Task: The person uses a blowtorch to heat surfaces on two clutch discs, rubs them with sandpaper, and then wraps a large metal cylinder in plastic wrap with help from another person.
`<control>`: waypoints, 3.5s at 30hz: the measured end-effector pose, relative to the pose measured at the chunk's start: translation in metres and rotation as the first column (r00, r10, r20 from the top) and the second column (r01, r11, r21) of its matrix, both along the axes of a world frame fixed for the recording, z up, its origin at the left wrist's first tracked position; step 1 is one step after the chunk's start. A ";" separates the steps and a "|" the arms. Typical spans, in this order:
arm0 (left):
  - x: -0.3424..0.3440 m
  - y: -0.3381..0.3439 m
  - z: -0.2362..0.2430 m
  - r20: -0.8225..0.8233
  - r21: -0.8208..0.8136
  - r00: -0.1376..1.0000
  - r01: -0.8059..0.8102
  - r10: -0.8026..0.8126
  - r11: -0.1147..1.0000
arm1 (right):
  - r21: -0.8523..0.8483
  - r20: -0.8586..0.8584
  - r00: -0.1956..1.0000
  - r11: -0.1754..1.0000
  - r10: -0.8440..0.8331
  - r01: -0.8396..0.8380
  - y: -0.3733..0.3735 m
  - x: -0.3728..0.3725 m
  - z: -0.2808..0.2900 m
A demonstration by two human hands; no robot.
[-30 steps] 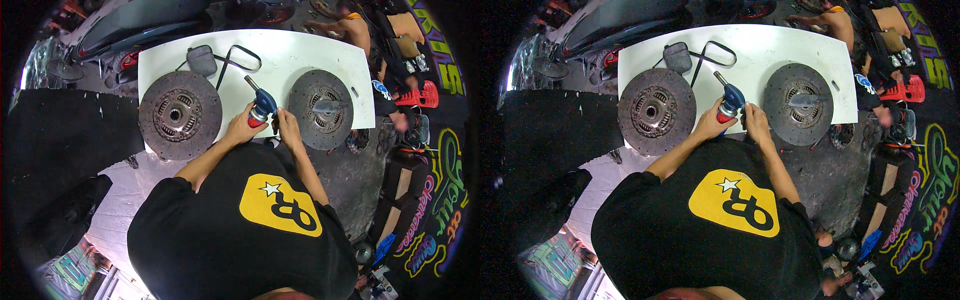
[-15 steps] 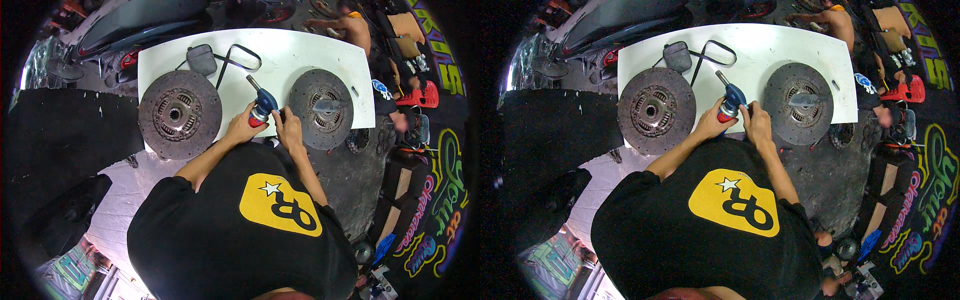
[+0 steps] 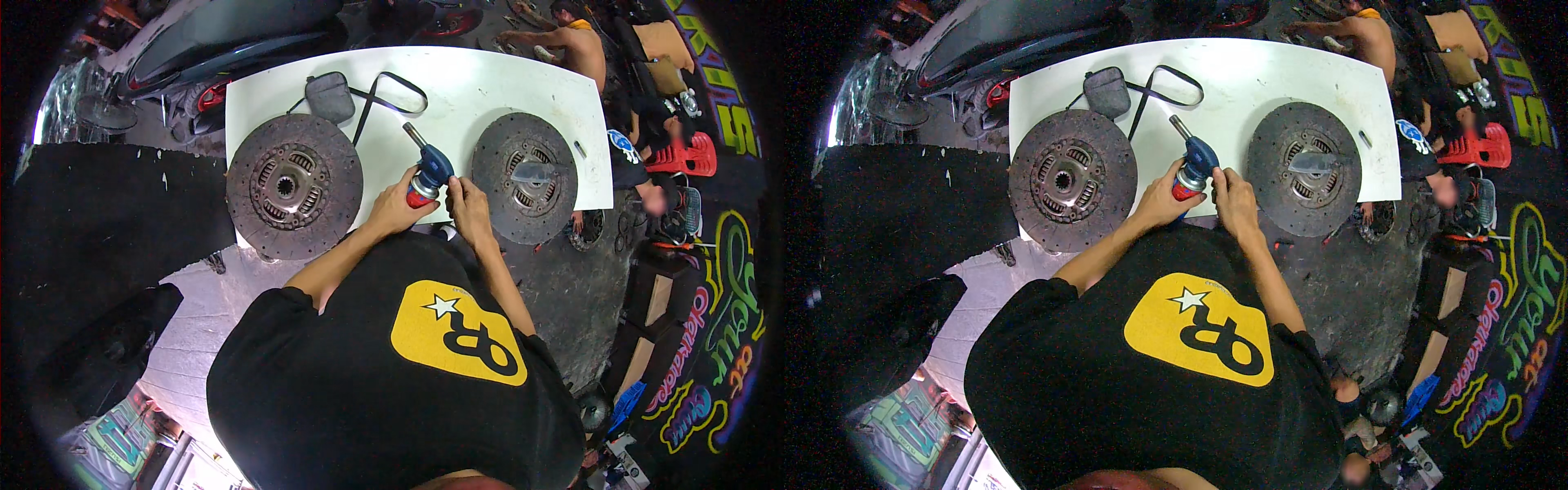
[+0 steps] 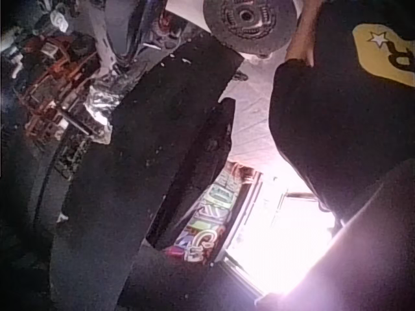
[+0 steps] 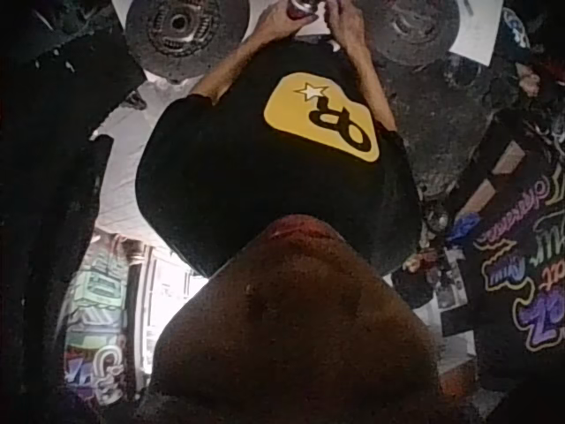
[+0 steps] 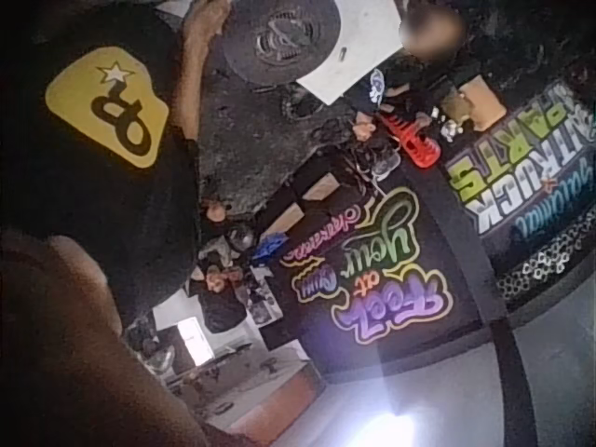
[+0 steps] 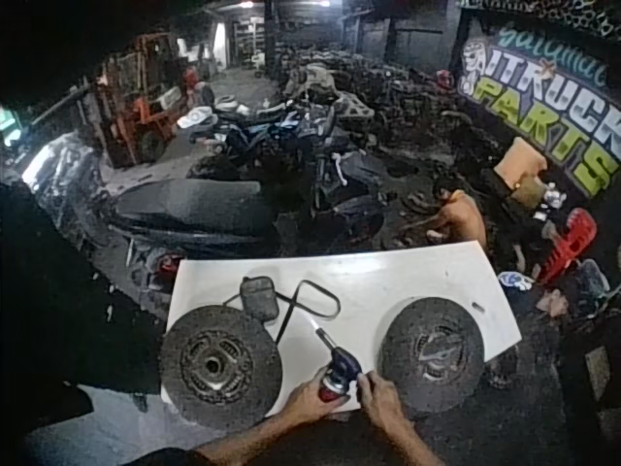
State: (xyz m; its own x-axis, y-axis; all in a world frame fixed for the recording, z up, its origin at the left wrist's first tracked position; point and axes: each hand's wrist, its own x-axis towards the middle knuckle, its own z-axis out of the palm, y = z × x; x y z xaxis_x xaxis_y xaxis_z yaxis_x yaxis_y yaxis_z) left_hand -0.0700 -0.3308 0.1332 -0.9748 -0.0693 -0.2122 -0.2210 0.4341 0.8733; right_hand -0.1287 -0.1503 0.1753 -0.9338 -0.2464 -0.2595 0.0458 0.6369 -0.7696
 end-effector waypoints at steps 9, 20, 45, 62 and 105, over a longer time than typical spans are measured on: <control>0.000 0.000 -0.005 0.005 -0.003 1.000 -0.006 0.006 1.000 | -0.363 0.447 0.895 0.915 0.004 0.177 0.007 -0.005 -0.014; 0.000 0.000 -0.007 0.007 -0.015 1.000 -0.005 0.005 1.000 | 0.073 -0.187 0.981 0.996 0.054 -0.041 0.003 0.000 0.008; -0.002 -0.001 -0.008 0.069 -0.070 0.997 -0.011 0.016 0.997 | 0.094 -0.134 0.988 0.993 0.080 -0.067 0.001 -0.007 0.013; -0.001 -0.001 -0.010 0.063 -0.028 0.998 -0.023 0.025 0.999 | -0.134 0.149 0.989 0.991 -0.008 0.028 0.000 -0.007 -0.009; -0.008 -0.012 -0.064 0.181 0.460 0.976 0.027 -0.123 0.888 | 0.040 -0.049 0.936 0.937 0.348 -0.347 -0.011 -0.070 0.007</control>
State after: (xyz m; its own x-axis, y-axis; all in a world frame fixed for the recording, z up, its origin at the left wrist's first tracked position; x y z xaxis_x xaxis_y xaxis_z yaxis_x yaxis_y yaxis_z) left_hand -0.0779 -0.3425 0.0693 -0.9069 0.1526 -0.3928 -0.3938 0.0250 0.9189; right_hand -0.1990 -0.1614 0.1826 -0.8042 -0.5507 -0.2235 -0.2237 0.6289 -0.7446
